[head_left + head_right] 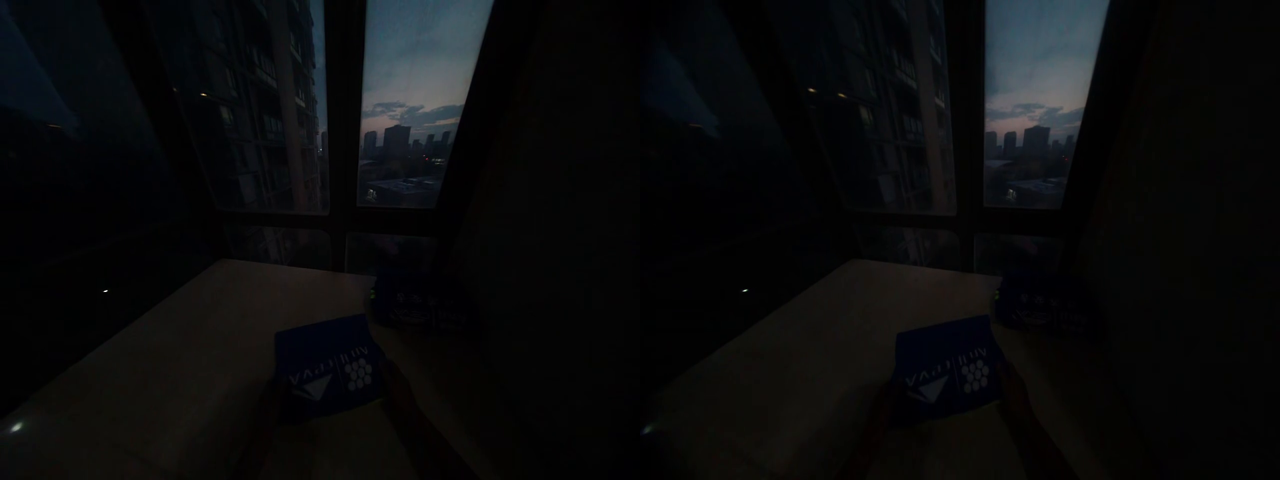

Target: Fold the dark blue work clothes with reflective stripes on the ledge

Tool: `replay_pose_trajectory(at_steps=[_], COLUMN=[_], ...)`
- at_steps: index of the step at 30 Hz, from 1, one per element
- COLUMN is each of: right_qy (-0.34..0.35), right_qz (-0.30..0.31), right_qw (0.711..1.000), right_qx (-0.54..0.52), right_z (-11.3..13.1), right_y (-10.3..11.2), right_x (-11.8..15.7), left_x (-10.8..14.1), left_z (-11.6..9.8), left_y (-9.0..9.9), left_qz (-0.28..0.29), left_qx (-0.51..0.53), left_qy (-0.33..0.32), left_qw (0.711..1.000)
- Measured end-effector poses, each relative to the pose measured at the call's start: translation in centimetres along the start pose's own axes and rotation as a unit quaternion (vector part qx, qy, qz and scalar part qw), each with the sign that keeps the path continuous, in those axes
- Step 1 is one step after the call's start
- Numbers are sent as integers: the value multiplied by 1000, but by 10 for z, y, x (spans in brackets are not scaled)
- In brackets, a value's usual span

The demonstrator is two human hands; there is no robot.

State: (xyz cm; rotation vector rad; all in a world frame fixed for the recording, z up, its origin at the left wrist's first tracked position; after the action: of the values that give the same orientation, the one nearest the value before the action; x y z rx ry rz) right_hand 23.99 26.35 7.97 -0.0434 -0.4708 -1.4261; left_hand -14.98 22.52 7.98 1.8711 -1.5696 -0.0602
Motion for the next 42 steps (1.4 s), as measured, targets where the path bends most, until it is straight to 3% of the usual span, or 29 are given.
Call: replay_pose_trajectory(at_steps=[4,7,12,16,18,21,23,26,28,31,36,38,42], right_qy=[-16,-19,3,48,39,48,93,174,175,119,57,46,59], right_qz=[4,-8,-97,-101,-120,-172,-163,-64,-24,-30,-54,-67,-77], right_qw=[1000,999,978,958,950,918,895,868,863,876,893,897,905], right_qx=[1,30,182,263,284,354,404,461,473,467,442,434,414], right_z=[-9,-22,-53,-58,-52,-19,13,46,47,30,6,1,-19], right_y=[2,5,14,18,25,27,11,-32,-48,-49,-38,-32,-21], right_x=[4,12,47,70,74,71,61,39,24,7,5,14,37], left_x=[-8,-5,5,15,19,27,34,44,44,30,23,22,26], left_z=[4,5,7,0,-10,-46,-77,-109,-112,-98,-80,-69,-33], left_y=[-7,-7,-19,-27,-23,-22,-38,-82,-104,-113,-107,-96,-64], left_qz=[21,6,19,48,21,-57,-78,-32,10,27,44,48,20], left_qx=[10,-2,-69,-127,-179,-297,-375,-452,-465,-460,-469,-469,-391], left_qy=[28,25,25,5,-10,-106,-200,-345,-389,-351,-310,-267,-163], left_qw=[999,1000,997,991,984,947,902,822,795,815,826,840,905])
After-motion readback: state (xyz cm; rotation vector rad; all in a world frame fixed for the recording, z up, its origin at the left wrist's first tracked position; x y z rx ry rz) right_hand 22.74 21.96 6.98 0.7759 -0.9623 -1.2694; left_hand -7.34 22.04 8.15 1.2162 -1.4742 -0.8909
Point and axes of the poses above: each hand's wrist, its own x-axis away from the middle knuckle, its own y-axis out of the back of the hand, z = x × y, the point moved 9 cm from there along -x, towards the middle knuckle, and after that the axes turned 13 degrees about z, right-handed, at the moved point
